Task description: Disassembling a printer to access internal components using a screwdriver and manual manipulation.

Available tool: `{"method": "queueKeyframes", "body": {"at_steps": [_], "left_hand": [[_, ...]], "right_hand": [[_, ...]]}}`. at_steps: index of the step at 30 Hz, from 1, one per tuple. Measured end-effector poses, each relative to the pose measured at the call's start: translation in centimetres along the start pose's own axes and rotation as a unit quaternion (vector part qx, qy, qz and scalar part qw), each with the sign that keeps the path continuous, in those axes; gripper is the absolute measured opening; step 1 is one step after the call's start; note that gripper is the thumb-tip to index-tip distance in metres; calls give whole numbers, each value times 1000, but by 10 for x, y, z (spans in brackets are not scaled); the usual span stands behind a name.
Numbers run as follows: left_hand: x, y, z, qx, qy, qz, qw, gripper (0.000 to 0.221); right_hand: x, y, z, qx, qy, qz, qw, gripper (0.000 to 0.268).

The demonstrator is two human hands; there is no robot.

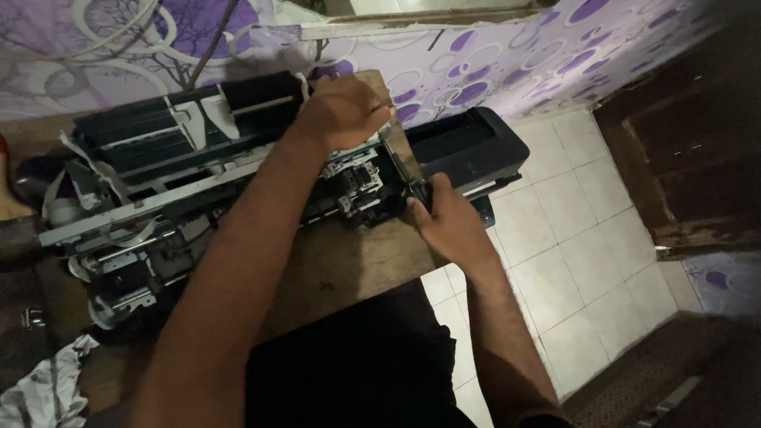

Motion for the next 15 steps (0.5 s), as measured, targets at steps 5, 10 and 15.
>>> {"method": "queueKeyframes", "body": {"at_steps": [5, 10, 15], "left_hand": [[-8, -8, 11, -29, 76, 18, 997, 63], [5, 4, -2, -5, 37, 22, 999, 60], [-2, -3, 5, 3, 16, 29, 999, 62]], "right_hand": [[2, 6, 4, -17, 90, 4, 996, 52], [5, -3, 1, -36, 105, -18, 994, 54], [-2, 3, 8, -26, 54, 7, 998, 34]]}}
Point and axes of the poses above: each hand's wrist, its own z-axis towards the middle knuckle, its own x-axis out of the back of the hand, y = z × x, the point moved 7 cm from there along z, towards the middle knuckle, and after that the axes turned 9 degrees about -y, right-handed, at the moved point
